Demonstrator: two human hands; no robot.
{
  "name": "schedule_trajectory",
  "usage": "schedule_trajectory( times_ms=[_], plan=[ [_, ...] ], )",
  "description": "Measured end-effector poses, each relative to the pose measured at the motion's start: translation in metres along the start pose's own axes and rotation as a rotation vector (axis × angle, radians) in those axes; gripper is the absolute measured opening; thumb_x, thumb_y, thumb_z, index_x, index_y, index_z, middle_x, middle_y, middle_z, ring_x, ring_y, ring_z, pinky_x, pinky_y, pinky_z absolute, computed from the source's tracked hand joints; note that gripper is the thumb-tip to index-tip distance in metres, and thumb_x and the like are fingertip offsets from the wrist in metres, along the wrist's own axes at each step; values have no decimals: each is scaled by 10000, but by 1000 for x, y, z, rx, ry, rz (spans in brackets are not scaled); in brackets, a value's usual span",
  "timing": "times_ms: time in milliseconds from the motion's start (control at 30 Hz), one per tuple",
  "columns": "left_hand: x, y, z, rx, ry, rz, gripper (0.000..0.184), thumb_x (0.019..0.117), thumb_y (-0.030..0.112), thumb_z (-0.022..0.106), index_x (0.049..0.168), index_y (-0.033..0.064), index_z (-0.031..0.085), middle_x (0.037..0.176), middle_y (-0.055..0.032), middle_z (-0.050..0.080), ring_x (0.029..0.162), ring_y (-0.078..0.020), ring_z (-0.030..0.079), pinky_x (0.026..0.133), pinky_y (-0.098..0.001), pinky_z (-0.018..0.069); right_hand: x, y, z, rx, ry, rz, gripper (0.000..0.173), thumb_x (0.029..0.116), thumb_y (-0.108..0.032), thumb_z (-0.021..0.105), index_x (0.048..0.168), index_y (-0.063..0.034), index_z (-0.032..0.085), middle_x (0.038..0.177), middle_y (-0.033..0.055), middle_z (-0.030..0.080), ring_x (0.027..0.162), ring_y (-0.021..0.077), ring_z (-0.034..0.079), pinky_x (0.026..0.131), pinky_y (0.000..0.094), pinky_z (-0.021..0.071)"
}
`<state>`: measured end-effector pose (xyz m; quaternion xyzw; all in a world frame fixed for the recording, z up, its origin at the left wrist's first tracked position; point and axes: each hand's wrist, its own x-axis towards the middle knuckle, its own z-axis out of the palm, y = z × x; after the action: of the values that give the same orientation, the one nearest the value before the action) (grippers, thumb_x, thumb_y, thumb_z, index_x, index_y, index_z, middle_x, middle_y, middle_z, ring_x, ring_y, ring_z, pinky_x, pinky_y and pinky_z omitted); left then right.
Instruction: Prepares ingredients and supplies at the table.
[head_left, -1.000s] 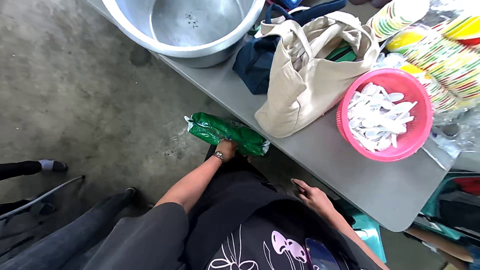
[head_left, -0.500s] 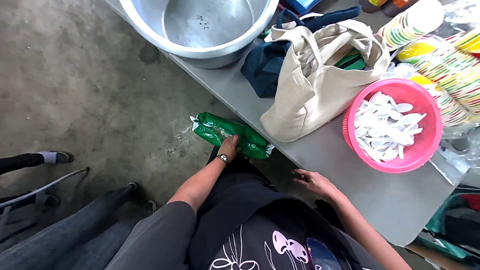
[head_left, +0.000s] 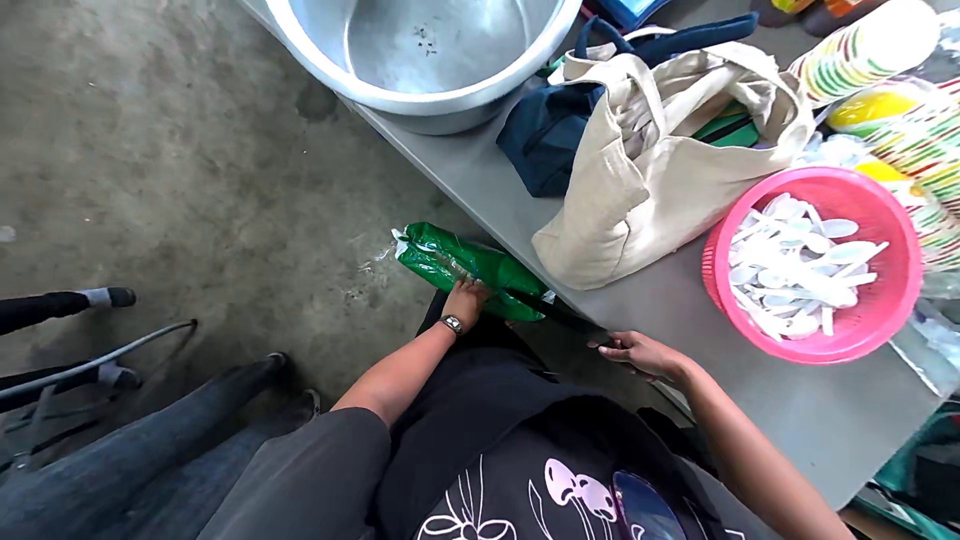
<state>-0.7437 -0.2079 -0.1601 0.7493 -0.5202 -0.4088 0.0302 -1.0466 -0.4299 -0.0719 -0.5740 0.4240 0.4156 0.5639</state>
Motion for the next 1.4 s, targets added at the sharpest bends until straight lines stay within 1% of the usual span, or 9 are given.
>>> schedule_trajectory(
  times_ms=[300, 633, 800, 867, 1033, 1100, 1167, 1300, 1400],
  plan=[
    [-7, -1, 5, -18, 85, 24, 270, 1031, 57, 527, 1150, 45, 769, 1244, -173, 704, 1294, -359, 578, 1190, -502, 339, -21, -8, -26, -251, 43, 16, 318, 1052, -371, 602, 1159, -75, 646, 752, 51, 572, 519, 121, 494, 485, 294, 440],
    [-4, 0, 4, -59, 135, -21, 288, 1040, 153, 585, 1253, -22, 668, 1275, -207, 685, 1320, -377, 572, 1218, -485, 323, 5, -32, -24, -278, -26, -42, 373, 1068, -407, 558, 1198, -65, 631, 758, 49, 553, 526, 121, 474, 493, 294, 430],
    [0, 5, 1, -101, 116, -66, 265, 1047, 137, 574, 1232, -13, 690, 1255, -207, 694, 1313, -365, 578, 1224, -475, 313, 21, 2, 34, -173, 66, -183, 393, 1071, -293, 567, 1332, -2, 614, 1019, 168, 675, 865, 225, 643, 844, 429, 538],
    [-2, 9, -1, -107, 108, -76, 239, 1033, 114, 589, 1195, -17, 706, 1222, -206, 704, 1279, -367, 597, 1218, -483, 315, 31, 8, 61, -51, 146, -227, 380, 1061, -240, 584, 1334, 22, 618, 1063, 200, 695, 934, 245, 662, 910, 436, 529],
    [-23, 5, 2, -139, 24, -61, 256, 1021, 117, 582, 1205, -28, 685, 1218, -208, 698, 1287, -367, 585, 1223, -481, 308, 63, -38, 94, 152, 281, -422, 436, 1058, -282, 539, 1422, -42, 574, 1051, 108, 714, 822, 117, 642, 788, 318, 537],
    [-24, 3, -2, -110, -44, -81, 355, 1031, 208, 610, 1323, 8, 631, 1302, -206, 668, 1344, -369, 546, 1227, -495, 303, 60, -61, 88, -4, 255, -482, 498, 1057, -364, 528, 1474, -91, 550, 1152, 127, 732, 964, 183, 696, 906, 396, 550],
    [-15, 7, -4, 11, -165, -57, 399, 1048, 256, 583, 1403, 76, 610, 1388, -188, 630, 1376, -358, 523, 1229, -524, 274, 46, -68, 82, -163, 274, -539, 528, 1048, -433, 517, 1494, -153, 548, 1068, 130, 725, 938, 266, 690, 886, 505, 542],
    [-11, 19, -6, 149, -299, 97, 339, 984, 3, 541, 1291, 29, 683, 1422, -192, 602, 1375, -391, 506, 1192, -572, 305, 3, -36, 70, -267, 517, -654, 489, 1016, -409, 555, 1357, -66, 630, 870, 141, 700, 758, 312, 680, 699, 553, 556],
    [-19, 12, -12, 82, -302, 179, 274, 1028, 43, 520, 1223, -56, 686, 1371, -253, 614, 1356, -431, 524, 1174, -567, 357, -31, 19, 58, -367, 781, -660, 421, 963, -286, 605, 1245, 22, 657, 830, 194, 705, 702, 381, 696, 606, 594, 551]
  ],
)
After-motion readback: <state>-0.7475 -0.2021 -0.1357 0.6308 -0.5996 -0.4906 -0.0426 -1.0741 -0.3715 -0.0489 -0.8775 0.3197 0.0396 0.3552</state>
